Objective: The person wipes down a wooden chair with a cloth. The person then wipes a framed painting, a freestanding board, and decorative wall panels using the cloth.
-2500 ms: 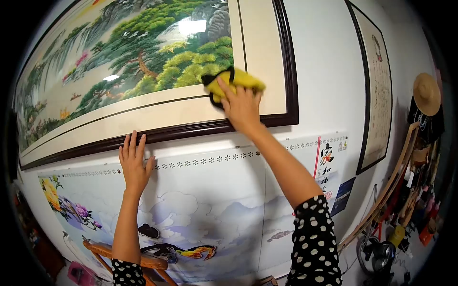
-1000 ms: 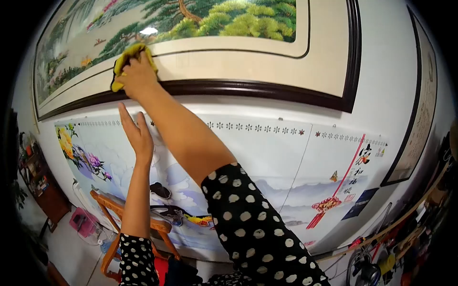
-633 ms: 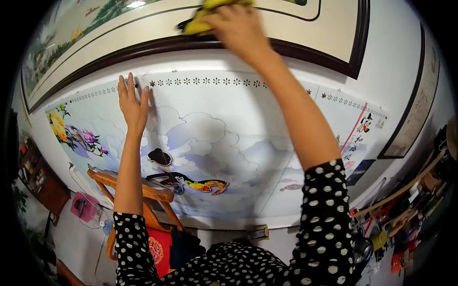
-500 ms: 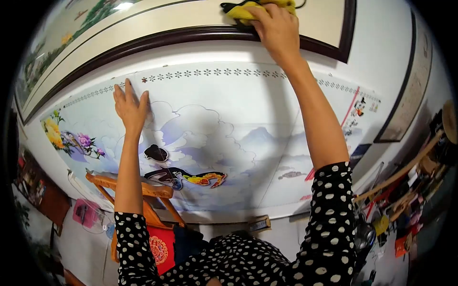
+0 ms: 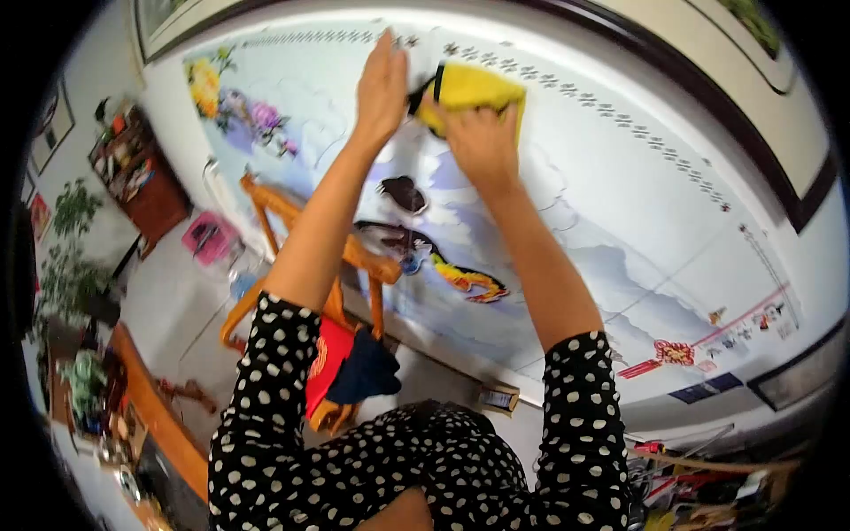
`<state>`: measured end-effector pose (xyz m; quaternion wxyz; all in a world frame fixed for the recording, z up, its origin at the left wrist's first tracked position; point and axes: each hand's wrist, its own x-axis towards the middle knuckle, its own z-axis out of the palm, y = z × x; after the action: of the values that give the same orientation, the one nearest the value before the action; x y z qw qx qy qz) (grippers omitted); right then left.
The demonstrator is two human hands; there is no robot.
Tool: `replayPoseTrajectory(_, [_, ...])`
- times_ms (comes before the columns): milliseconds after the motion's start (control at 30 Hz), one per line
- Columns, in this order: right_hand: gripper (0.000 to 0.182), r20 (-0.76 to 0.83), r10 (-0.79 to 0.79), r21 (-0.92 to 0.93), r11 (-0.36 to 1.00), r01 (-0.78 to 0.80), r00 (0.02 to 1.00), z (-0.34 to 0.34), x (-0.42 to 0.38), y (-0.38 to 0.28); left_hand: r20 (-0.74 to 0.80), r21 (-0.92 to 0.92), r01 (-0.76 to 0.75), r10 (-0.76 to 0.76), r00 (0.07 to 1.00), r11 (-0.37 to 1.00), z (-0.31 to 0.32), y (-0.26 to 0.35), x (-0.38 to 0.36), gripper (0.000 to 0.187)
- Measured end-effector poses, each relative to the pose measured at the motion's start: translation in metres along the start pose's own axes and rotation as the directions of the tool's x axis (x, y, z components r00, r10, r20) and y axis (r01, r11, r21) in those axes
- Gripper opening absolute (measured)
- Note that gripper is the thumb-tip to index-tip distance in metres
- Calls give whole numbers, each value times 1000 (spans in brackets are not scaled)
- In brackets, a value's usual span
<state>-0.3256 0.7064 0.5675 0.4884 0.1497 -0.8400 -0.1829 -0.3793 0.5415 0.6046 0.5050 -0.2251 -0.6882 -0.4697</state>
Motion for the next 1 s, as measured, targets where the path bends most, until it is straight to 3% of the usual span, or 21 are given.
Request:
replayPoseTrajectory(100, [44,-223,-11,150,988,45,975,6,25,-4,-87,63,-15,21,996,998,3,6,-12,55])
replayPoseTrajectory(167, [38,-74,-46,61,997,51,996,8,15,0,-157,97,-81,95,983,992,22,8,-21,54])
replayPoseTrajectory(200, [36,-48,-82,29,996,84,995,8,-1,4,-133,137,-88,107,985,987,27,3,-27,54])
replayPoseTrajectory(233, [39,-87,-87,127,987,98,992,14,-28,12,-106,169,-102,121,987,980,34,-2,-32,55])
replayPoseTrajectory(367, [36,64,-120,-9,993,121,991,7,-172,59,48,259,-288,285,957,922,40,1,-66,71])
replayPoseTrajectory(400, [36,195,-92,38,996,86,977,8,-211,81,112,303,-326,306,945,896,40,0,-73,74])
replayPoseTrajectory(433, [35,30,-56,24,998,55,998,-14,-226,100,172,346,-367,326,930,864,40,1,-77,78])
replayPoseTrajectory(500, [39,180,134,-76,990,-122,975,-39,-269,147,221,339,-397,338,915,853,39,2,-79,83])
replayPoseTrajectory(533, [37,131,120,-111,988,-106,984,-55,-292,172,226,345,-407,345,911,846,39,4,-80,84])
replayPoseTrajectory(600, [44,171,359,-256,915,-311,918,-65,-334,216,236,349,-425,361,902,835,40,4,-80,87])
replayPoseTrajectory(633, [47,28,405,-300,876,-379,914,-81,-333,229,240,348,-433,367,898,831,42,3,-80,88])
replayPoseTrajectory(700, [59,-84,669,-125,728,-674,738,-84,-323,249,251,372,-434,361,898,821,42,4,-80,88])
replayPoseTrajectory(767, [69,-435,661,56,697,-714,611,-69,-282,249,246,340,-450,384,890,826,43,5,-80,86])
replayPoseTrajectory(833, [73,-522,686,85,633,-770,506,-58,-229,221,241,352,-457,393,887,817,43,5,-80,85])
replayPoseTrajectory(867, [72,-490,687,63,642,-764,537,-57,-202,199,236,353,-464,403,884,812,44,4,-81,85])
replayPoseTrajectory(900, [59,-437,667,161,718,-677,603,-45,-181,183,234,360,-472,412,880,805,45,3,-80,85])
replayPoseTrajectory(1000, [43,-338,367,110,930,-351,866,-17,-142,97,252,352,-496,430,867,794,43,-3,-78,87])
